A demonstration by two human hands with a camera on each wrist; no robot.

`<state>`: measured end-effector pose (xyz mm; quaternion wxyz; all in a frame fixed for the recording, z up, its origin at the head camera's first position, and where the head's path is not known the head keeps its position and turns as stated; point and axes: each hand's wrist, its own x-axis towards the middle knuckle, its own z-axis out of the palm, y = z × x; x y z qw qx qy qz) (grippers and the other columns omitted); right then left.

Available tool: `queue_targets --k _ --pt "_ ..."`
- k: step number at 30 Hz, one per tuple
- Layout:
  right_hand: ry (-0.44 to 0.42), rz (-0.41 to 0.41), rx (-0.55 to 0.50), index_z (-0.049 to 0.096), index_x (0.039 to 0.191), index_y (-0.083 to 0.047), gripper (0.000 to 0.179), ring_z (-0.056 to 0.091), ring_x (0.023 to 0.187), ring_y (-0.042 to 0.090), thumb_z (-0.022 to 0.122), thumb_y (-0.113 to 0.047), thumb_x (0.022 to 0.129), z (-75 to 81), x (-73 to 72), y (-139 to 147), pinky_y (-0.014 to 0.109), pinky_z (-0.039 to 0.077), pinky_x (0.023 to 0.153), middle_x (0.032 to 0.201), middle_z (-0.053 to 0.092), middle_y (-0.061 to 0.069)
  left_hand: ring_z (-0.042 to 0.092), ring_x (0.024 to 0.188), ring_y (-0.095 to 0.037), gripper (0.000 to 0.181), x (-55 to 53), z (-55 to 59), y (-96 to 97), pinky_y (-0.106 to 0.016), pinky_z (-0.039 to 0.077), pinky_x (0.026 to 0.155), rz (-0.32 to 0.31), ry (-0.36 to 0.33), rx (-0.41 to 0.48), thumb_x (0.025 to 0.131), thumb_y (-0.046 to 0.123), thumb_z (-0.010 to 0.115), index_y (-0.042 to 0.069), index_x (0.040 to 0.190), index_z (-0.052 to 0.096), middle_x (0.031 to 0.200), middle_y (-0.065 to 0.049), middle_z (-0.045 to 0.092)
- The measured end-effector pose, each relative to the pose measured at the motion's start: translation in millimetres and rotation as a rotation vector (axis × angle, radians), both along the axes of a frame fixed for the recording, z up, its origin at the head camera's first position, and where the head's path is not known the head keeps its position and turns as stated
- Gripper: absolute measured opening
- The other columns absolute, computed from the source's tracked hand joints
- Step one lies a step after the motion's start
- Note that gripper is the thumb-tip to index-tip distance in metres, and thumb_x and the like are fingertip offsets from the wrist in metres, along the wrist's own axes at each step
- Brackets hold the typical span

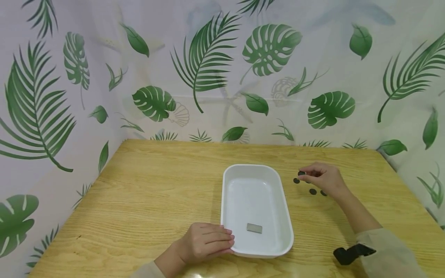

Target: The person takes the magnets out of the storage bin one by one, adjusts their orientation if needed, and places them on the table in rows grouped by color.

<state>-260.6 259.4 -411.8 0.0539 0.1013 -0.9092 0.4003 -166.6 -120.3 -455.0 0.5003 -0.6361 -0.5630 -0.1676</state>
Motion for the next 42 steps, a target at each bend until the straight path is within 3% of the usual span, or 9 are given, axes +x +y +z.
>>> queue_targets --k 7,12,17,26,32,42 --pt "-0.052 -0.002 0.039 0.071 0.106 -0.005 0.040 0.054 0.069 0.005 0.075 -0.036 0.080 -13.2 1.1 4.9 0.021 0.049 0.053 0.085 0.066 0.000 0.071 0.078 -0.011 0.013 2.5 9.4 2.0 -0.023 0.058 0.076 -0.008 0.007 0.012 0.084 0.023 0.073 0.010 0.082 0.074 0.082 -0.002 0.074" --pt "-0.015 0.041 0.176 0.071 0.103 -0.001 0.033 0.053 0.069 0.007 0.074 -0.027 0.082 -18.9 1.5 5.9 0.020 0.049 0.054 0.084 0.064 0.004 0.071 0.076 -0.011 0.013 4.6 16.3 3.2 -0.022 0.058 0.074 -0.009 0.008 0.017 0.084 0.023 0.073 0.010 0.080 0.074 0.080 -0.002 0.073" --pt "-0.005 0.051 0.262 0.073 0.098 -0.001 0.025 0.052 0.072 0.012 0.074 -0.020 0.083 -22.6 2.5 5.4 0.020 0.047 0.056 0.081 0.062 0.003 0.071 0.077 -0.011 0.014 3.4 16.2 3.7 -0.023 0.058 0.074 -0.007 0.005 0.010 0.083 0.024 0.074 0.010 0.081 0.074 0.081 -0.002 0.073" --pt "-0.004 0.068 0.280 0.073 0.095 0.000 0.023 0.052 0.073 0.014 0.074 -0.019 0.083 -35.3 3.3 -2.6 0.026 0.048 0.060 0.081 0.061 0.003 0.071 0.078 -0.011 0.014 1.5 5.5 2.3 -0.023 0.058 0.077 -0.006 -0.015 0.019 0.082 0.024 0.074 0.010 0.082 0.075 0.082 -0.002 0.074" --pt "0.007 0.073 0.331 0.072 0.096 -0.002 0.021 0.055 0.074 0.017 0.071 -0.019 0.085 -40.7 3.2 -4.6 0.031 0.050 0.062 0.081 0.062 0.004 0.071 0.078 -0.011 0.015 1.9 6.3 2.2 -0.023 0.058 0.076 -0.006 -0.016 0.023 0.081 0.025 0.076 0.010 0.081 0.075 0.082 -0.002 0.074" --pt "-0.129 -0.011 0.244 0.069 0.108 0.001 0.035 0.061 0.090 0.031 0.069 -0.027 0.087 -40.7 9.8 -2.9 0.042 0.055 0.073 0.098 0.066 0.017 0.071 0.080 -0.012 0.016 1.2 2.6 1.4 -0.023 0.058 0.078 -0.006 -0.027 0.019 0.081 0.025 0.076 0.009 0.083 0.075 0.084 -0.002 0.074"
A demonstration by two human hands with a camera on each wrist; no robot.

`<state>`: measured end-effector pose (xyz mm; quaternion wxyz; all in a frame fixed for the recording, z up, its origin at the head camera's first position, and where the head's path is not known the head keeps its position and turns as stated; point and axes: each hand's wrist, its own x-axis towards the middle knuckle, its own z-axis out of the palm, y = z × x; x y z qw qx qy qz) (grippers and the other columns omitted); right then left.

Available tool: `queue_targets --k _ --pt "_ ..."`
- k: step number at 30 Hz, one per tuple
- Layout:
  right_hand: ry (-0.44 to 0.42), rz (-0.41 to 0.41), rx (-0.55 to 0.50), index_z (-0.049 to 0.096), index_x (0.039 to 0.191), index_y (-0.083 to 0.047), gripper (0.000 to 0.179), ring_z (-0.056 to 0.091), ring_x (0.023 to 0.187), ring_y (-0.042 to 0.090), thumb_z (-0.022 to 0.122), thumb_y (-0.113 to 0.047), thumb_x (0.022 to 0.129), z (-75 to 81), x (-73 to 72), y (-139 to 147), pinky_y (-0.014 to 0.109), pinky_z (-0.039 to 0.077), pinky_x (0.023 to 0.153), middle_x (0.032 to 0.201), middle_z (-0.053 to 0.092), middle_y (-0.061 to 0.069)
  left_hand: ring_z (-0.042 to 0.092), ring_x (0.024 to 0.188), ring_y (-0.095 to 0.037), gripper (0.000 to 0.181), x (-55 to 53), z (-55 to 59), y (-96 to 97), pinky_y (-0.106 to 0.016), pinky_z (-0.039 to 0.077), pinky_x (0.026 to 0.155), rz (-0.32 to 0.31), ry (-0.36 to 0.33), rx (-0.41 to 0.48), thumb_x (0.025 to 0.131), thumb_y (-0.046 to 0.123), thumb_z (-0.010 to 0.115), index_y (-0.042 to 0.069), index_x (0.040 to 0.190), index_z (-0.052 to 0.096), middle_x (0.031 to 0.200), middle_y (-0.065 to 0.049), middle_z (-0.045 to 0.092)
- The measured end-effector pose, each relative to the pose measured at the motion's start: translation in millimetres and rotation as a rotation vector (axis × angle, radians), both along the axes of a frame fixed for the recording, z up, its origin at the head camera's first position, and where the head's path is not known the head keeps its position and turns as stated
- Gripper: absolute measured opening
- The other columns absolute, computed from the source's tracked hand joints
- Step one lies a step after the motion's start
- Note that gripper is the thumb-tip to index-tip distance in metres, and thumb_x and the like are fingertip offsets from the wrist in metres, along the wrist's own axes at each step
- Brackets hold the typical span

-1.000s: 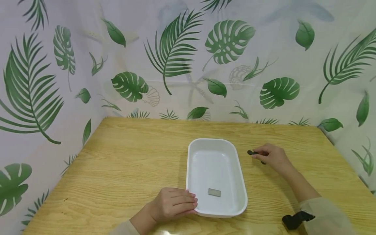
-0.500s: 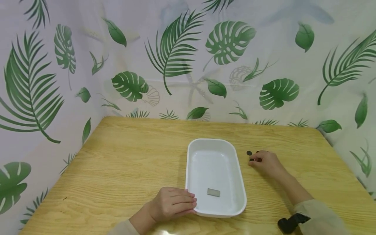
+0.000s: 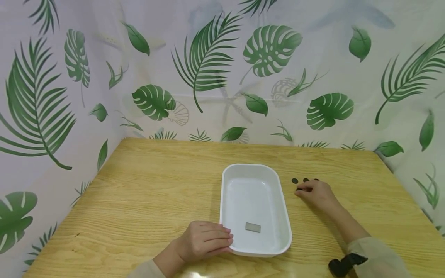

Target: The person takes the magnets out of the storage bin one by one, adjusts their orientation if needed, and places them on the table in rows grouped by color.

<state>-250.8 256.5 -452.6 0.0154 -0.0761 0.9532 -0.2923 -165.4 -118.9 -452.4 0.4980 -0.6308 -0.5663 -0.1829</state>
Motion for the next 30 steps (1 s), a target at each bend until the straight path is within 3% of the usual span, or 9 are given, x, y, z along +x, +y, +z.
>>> queue_targets --k 7,12,23,27,30 --pt "-0.067 -0.072 -0.078 0.068 0.113 -0.002 0.039 0.057 0.109 0.040 0.066 -0.033 0.089 -1.5 1.1 -4.3 0.049 0.052 0.087 0.111 0.065 0.021 0.071 0.079 -0.011 0.015 0.0 -2.1 -0.8 -0.023 0.058 0.078 0.005 0.007 0.009 0.083 0.025 0.074 0.010 0.083 0.075 0.084 -0.002 0.074" --pt "-0.073 -0.095 -0.095 0.068 0.113 -0.002 0.039 0.055 0.112 0.042 0.067 -0.033 0.088 -1.4 1.4 -6.2 0.052 0.050 0.090 0.113 0.065 0.021 0.071 0.080 -0.012 0.015 -0.1 -2.7 -1.2 -0.023 0.058 0.079 0.006 0.006 0.006 0.083 0.024 0.074 0.009 0.083 0.075 0.084 -0.002 0.074" --pt "-0.097 -0.148 -0.137 0.067 0.115 -0.003 0.044 0.055 0.113 0.039 0.069 -0.037 0.086 -3.2 3.6 -4.3 0.049 0.051 0.091 0.116 0.063 0.021 0.071 0.080 -0.011 0.015 -0.1 0.2 0.2 -0.023 0.058 0.078 0.000 0.005 0.005 0.083 0.025 0.074 0.010 0.083 0.075 0.083 -0.002 0.074" --pt "-0.169 -0.190 -0.230 0.063 0.121 -0.004 0.054 0.041 0.129 0.042 0.068 -0.043 0.085 -2.9 4.8 -1.4 0.049 0.045 0.101 0.135 0.050 0.024 0.071 0.081 -0.012 0.015 -0.7 -2.2 -0.1 -0.024 0.058 0.079 0.001 0.001 0.001 0.082 0.025 0.074 0.010 0.084 0.075 0.084 -0.002 0.074" --pt "-0.180 -0.220 -0.299 0.062 0.123 -0.003 0.058 0.042 0.128 0.039 0.068 -0.046 0.084 -1.8 5.2 1.6 0.039 0.050 0.096 0.137 0.047 0.025 0.071 0.081 -0.012 0.015 -0.4 -1.9 0.3 -0.024 0.058 0.079 0.000 -0.001 0.000 0.083 0.025 0.074 0.009 0.084 0.075 0.084 -0.002 0.074"
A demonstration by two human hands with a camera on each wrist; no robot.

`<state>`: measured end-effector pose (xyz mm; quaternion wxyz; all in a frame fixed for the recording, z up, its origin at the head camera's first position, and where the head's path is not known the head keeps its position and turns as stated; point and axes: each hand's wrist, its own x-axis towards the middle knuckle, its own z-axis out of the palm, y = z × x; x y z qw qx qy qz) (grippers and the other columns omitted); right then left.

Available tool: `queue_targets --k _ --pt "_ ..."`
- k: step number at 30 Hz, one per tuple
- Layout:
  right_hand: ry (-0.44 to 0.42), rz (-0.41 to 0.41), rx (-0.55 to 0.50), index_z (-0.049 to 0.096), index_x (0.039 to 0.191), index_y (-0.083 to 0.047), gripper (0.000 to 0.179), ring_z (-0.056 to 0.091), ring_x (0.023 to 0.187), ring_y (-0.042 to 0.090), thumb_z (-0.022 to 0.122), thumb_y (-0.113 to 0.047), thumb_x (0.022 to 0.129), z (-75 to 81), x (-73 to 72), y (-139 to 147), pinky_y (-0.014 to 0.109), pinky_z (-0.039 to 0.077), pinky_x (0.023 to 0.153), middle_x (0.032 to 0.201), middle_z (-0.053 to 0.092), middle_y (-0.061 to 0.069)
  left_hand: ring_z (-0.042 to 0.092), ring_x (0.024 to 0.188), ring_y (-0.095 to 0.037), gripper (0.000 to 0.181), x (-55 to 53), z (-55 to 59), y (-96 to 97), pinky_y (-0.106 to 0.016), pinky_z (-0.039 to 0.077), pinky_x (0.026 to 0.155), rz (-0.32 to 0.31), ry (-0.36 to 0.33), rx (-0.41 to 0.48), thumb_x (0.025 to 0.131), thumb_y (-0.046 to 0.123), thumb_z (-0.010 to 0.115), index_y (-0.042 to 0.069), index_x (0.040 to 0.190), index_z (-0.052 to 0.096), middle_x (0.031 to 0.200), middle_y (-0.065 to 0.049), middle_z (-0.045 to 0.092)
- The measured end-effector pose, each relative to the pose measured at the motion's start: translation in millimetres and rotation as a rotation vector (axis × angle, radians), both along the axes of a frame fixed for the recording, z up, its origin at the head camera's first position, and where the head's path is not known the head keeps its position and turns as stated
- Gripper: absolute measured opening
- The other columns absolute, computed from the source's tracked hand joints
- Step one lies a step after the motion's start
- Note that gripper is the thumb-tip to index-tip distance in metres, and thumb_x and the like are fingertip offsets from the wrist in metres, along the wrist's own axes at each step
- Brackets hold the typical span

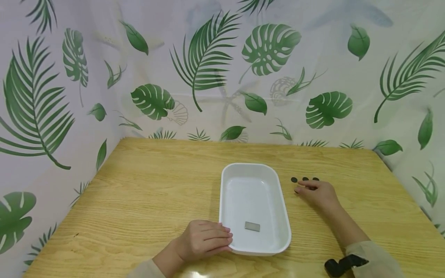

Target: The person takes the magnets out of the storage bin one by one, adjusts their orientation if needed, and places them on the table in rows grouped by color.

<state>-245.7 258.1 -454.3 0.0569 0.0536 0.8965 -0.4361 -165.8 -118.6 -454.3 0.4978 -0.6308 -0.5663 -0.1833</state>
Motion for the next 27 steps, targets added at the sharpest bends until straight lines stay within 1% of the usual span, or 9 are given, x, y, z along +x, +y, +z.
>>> queue_targets --k 2,4,5,7,9,14,18,21,27 --pt "0.026 -0.018 -0.043 0.062 0.122 -0.001 0.057 0.051 0.115 0.029 0.069 -0.044 0.084 1.6 0.2 1.8 0.028 0.054 0.083 0.128 0.057 0.020 0.071 0.080 -0.011 0.015 0.5 2.0 0.7 -0.023 0.058 0.078 -0.004 0.000 0.003 0.083 0.025 0.074 0.010 0.083 0.075 0.083 -0.002 0.074" --pt "0.064 -0.027 -0.066 0.062 0.121 -0.001 0.056 0.055 0.096 0.016 0.069 -0.042 0.084 4.0 0.7 3.3 0.021 0.052 0.068 0.109 0.066 0.006 0.071 0.079 -0.011 0.015 1.4 4.9 1.8 -0.023 0.058 0.077 -0.007 -0.001 0.008 0.084 0.025 0.073 0.010 0.082 0.075 0.082 -0.001 0.074" --pt "0.077 -0.024 -0.085 0.062 0.121 0.000 0.056 0.054 0.090 0.011 0.070 -0.041 0.084 5.6 1.2 3.9 0.019 0.052 0.064 0.102 0.067 -0.002 0.071 0.079 -0.011 0.015 1.9 6.4 2.2 -0.023 0.058 0.077 -0.009 -0.001 0.010 0.084 0.024 0.073 0.010 0.082 0.075 0.082 -0.001 0.073" --pt "0.094 -0.016 -0.113 0.062 0.121 0.000 0.055 0.053 0.080 0.005 0.071 -0.040 0.084 9.3 2.1 4.2 0.019 0.052 0.061 0.092 0.063 -0.016 0.071 0.077 -0.011 0.015 2.8 9.7 2.8 -0.022 0.058 0.075 -0.012 0.003 0.015 0.084 0.024 0.073 0.010 0.081 0.074 0.081 -0.001 0.073" --pt "0.098 -0.005 -0.129 0.062 0.122 -0.001 0.056 0.055 0.078 0.001 0.071 -0.041 0.083 13.1 3.0 4.3 0.020 0.053 0.062 0.088 0.062 -0.024 0.071 0.077 -0.011 0.015 3.6 12.4 2.8 -0.022 0.058 0.075 -0.014 0.004 0.017 0.084 0.024 0.073 0.010 0.080 0.074 0.080 -0.001 0.073" --pt "0.111 -0.006 -0.194 0.064 0.121 -0.004 0.055 0.050 0.073 0.002 0.072 -0.042 0.082 23.9 3.6 2.2 0.021 0.050 0.058 0.083 0.061 -0.024 0.071 0.076 -0.011 0.015 4.1 15.1 2.5 -0.022 0.058 0.074 -0.013 0.006 0.015 0.083 0.024 0.073 0.010 0.079 0.075 0.079 -0.001 0.073" --pt "0.141 -0.019 -0.256 0.070 0.114 -0.016 0.039 0.049 0.069 0.004 0.073 -0.039 0.082 32.5 4.6 -1.4 0.021 0.049 0.057 0.078 0.059 -0.018 0.071 0.076 -0.011 0.015 4.2 15.6 2.4 -0.022 0.058 0.074 -0.010 0.002 0.017 0.084 0.024 0.072 0.010 0.079 0.074 0.080 -0.001 0.073" --pt "0.157 -0.026 -0.270 0.073 0.107 -0.025 0.027 0.050 0.070 0.003 0.073 -0.036 0.082 37.8 6.8 -4.1 0.019 0.050 0.058 0.078 0.060 -0.019 0.071 0.076 -0.011 0.015 4.2 16.3 2.2 -0.022 0.058 0.074 -0.010 -0.001 0.016 0.084 0.024 0.073 0.010 0.079 0.074 0.080 -0.001 0.073" --pt "0.187 -0.040 -0.294 0.073 0.107 -0.023 0.026 0.050 0.068 0.001 0.073 -0.033 0.083 46.5 12.1 -9.6 0.017 0.049 0.056 0.078 0.062 -0.020 0.071 0.076 -0.011 0.015 4.2 18.9 1.8 -0.022 0.058 0.074 -0.009 -0.003 0.011 0.083 0.024 0.074 0.010 0.079 0.075 0.079 -0.001 0.073"
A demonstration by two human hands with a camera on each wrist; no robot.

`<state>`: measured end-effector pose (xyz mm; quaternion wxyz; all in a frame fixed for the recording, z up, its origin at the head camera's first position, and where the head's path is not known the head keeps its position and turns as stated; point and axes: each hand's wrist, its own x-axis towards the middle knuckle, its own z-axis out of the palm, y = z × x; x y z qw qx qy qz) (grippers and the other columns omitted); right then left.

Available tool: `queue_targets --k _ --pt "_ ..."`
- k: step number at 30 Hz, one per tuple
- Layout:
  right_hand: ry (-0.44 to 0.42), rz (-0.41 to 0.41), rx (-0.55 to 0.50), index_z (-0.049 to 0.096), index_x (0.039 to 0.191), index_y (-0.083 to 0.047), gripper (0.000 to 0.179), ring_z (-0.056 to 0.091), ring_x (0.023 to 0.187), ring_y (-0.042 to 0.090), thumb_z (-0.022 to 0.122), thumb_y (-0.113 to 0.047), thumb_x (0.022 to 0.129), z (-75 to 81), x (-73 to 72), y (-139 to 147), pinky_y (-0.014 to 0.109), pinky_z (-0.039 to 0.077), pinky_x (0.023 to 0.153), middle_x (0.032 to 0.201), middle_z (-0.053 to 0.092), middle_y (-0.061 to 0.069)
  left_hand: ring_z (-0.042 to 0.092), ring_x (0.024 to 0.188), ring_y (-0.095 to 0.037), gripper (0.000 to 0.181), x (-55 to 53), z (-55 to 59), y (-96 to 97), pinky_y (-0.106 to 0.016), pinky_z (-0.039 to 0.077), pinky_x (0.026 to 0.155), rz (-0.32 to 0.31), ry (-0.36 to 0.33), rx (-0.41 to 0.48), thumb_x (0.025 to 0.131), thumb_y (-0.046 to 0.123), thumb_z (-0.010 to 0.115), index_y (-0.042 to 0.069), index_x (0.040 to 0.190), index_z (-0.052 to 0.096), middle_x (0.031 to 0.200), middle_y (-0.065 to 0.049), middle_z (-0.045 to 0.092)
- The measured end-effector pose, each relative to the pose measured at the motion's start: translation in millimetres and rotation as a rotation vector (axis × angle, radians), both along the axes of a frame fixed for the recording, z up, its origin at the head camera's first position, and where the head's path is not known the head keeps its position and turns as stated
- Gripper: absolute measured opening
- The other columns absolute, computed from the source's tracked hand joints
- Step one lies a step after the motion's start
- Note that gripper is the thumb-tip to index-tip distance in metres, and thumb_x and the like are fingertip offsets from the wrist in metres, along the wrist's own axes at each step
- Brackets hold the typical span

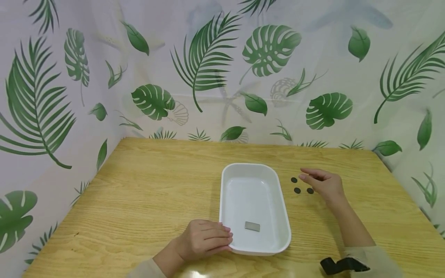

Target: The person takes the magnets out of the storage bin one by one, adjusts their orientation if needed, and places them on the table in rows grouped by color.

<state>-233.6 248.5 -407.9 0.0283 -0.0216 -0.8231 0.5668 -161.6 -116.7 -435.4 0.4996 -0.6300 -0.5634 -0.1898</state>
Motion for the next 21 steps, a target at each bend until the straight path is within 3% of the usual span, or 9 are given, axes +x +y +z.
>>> queue_targets --k 6,11,17,21 --pt "0.061 0.020 0.010 0.070 0.113 -0.011 0.035 0.054 0.073 0.001 0.074 -0.028 0.083 7.9 7.9 -10.1 0.015 0.048 0.058 0.079 0.063 -0.020 0.071 0.076 -0.011 0.014 0.2 -1.6 -0.2 -0.022 0.058 0.074 0.003 -0.008 -0.007 0.082 0.024 0.075 0.010 0.080 0.075 0.080 -0.001 0.073" --pt "0.110 0.080 0.052 0.069 0.114 -0.007 0.036 0.054 0.072 0.002 0.074 -0.027 0.083 15.0 17.8 -21.2 0.016 0.048 0.057 0.079 0.064 -0.018 0.071 0.078 -0.011 0.015 -1.0 -9.7 -0.6 -0.022 0.058 0.076 0.013 -0.018 -0.011 0.081 0.025 0.075 0.010 0.081 0.075 0.082 -0.002 0.074" --pt "0.120 0.174 0.061 0.068 0.112 0.000 0.037 0.063 0.073 0.004 0.073 -0.023 0.084 22.5 25.9 -34.1 0.018 0.055 0.064 0.082 0.068 -0.018 0.071 0.082 -0.012 0.015 -3.3 -19.7 -1.9 -0.024 0.057 0.081 0.019 -0.028 -0.019 0.082 0.025 0.075 0.010 0.084 0.075 0.086 -0.002 0.074" --pt "0.115 0.220 0.124 0.068 0.111 0.000 0.039 0.058 0.069 0.006 0.074 -0.026 0.083 25.5 28.2 -42.2 0.020 0.053 0.058 0.085 0.068 -0.015 0.071 0.082 -0.012 0.015 -4.0 -22.0 -2.5 -0.024 0.057 0.081 0.017 -0.026 -0.019 0.082 0.025 0.075 0.010 0.085 0.075 0.086 -0.002 0.074"
